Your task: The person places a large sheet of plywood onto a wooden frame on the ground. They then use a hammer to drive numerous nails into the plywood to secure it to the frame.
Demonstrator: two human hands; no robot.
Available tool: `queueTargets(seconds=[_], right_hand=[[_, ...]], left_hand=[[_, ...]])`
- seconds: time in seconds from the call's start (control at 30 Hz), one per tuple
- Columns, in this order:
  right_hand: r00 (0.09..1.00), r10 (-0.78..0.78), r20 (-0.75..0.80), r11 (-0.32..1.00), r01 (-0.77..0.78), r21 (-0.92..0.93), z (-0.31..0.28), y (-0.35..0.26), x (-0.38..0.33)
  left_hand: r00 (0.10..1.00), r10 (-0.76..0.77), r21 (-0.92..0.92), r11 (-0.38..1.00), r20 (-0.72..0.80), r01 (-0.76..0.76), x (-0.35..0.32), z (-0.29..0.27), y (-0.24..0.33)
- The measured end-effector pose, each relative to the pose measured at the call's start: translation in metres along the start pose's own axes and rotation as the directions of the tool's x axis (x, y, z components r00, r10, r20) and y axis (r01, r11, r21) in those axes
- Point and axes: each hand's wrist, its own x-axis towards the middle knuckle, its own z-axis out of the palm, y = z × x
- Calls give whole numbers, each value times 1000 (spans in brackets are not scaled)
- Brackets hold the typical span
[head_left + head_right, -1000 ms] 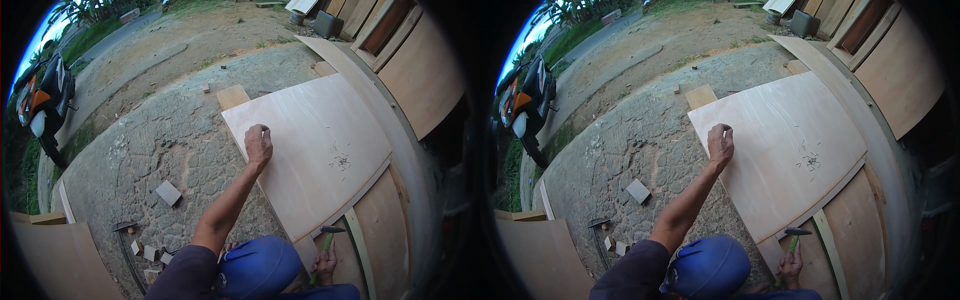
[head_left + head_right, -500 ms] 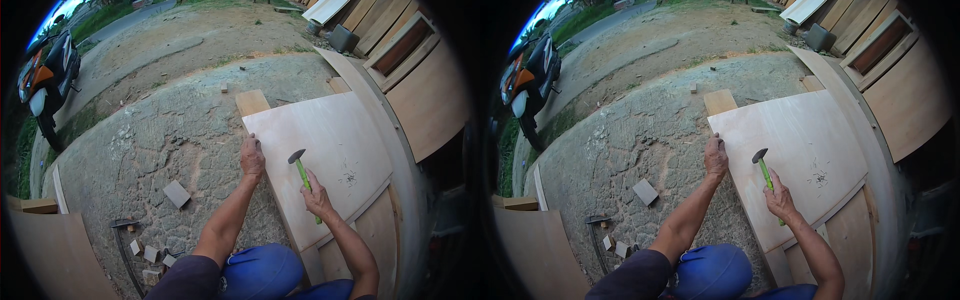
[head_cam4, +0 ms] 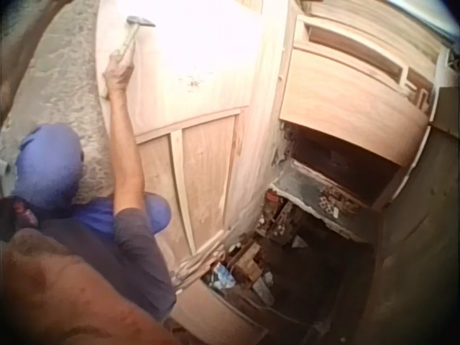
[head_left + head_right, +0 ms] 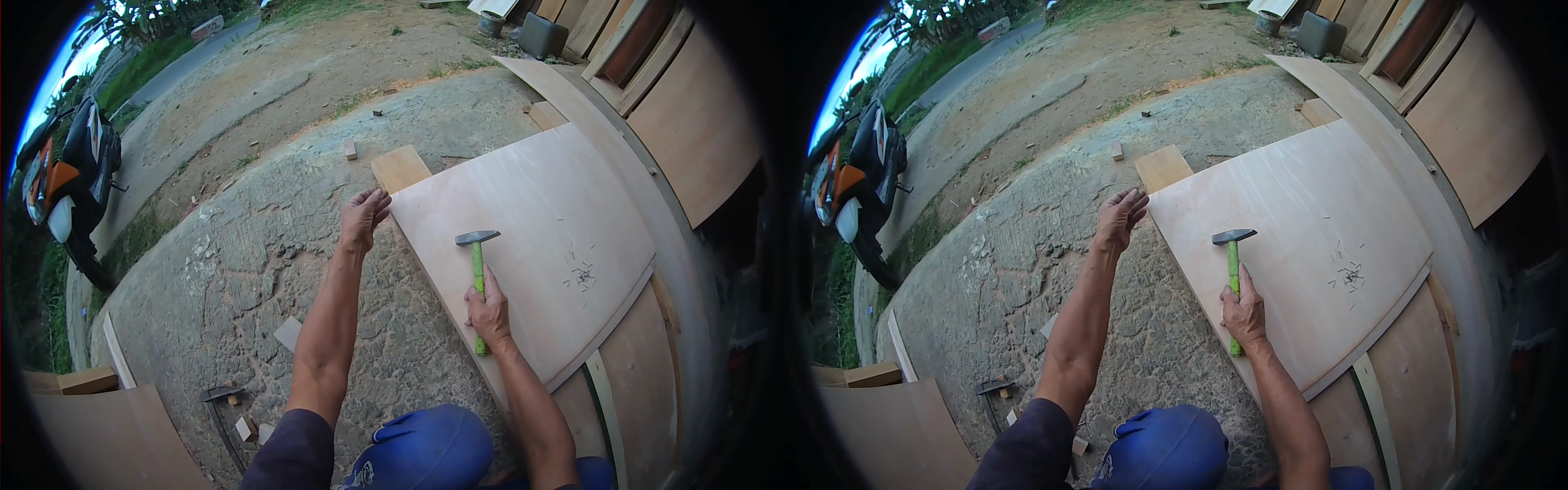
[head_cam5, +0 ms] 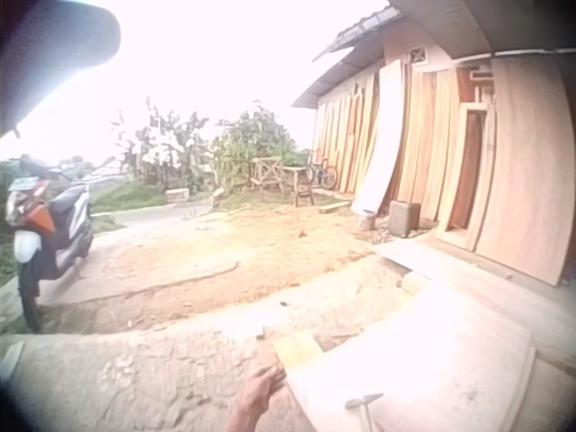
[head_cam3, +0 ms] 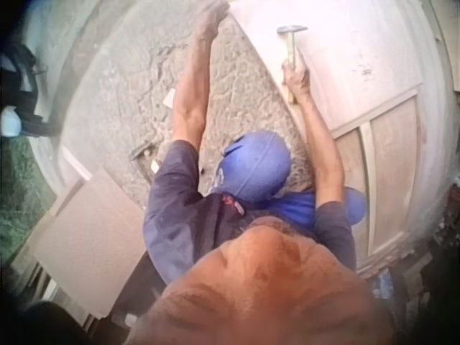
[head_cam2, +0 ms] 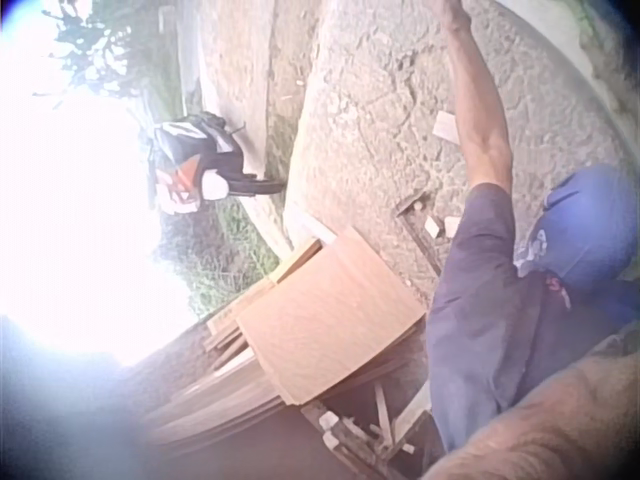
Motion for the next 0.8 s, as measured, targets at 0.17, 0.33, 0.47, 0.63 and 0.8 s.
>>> queueTargets(seconds=[0.17,0.33,0.47,0.63,0.8], right_hand=[[1000,11,19,1000,-11,-6,-2,3,1],[999,23,31,1000,-22,-14,0,-1,2],[999,33,21,999,-33,-30,-4,-3,0],[1000,6,11,1000,-6,-16,-1,-4,0],[986,-164,-19,986,163,-46,4,17,9]], left_hand=[[994,105,240,965,13,-105,6,-3,-15],[941,338,390,866,7,-314,17,-11,-37],[913,404,442,811,52,-384,13,-6,-47],[844,535,750,539,47,-383,14,-4,-54],[863,505,794,530,-12,-299,14,-2,-56]])
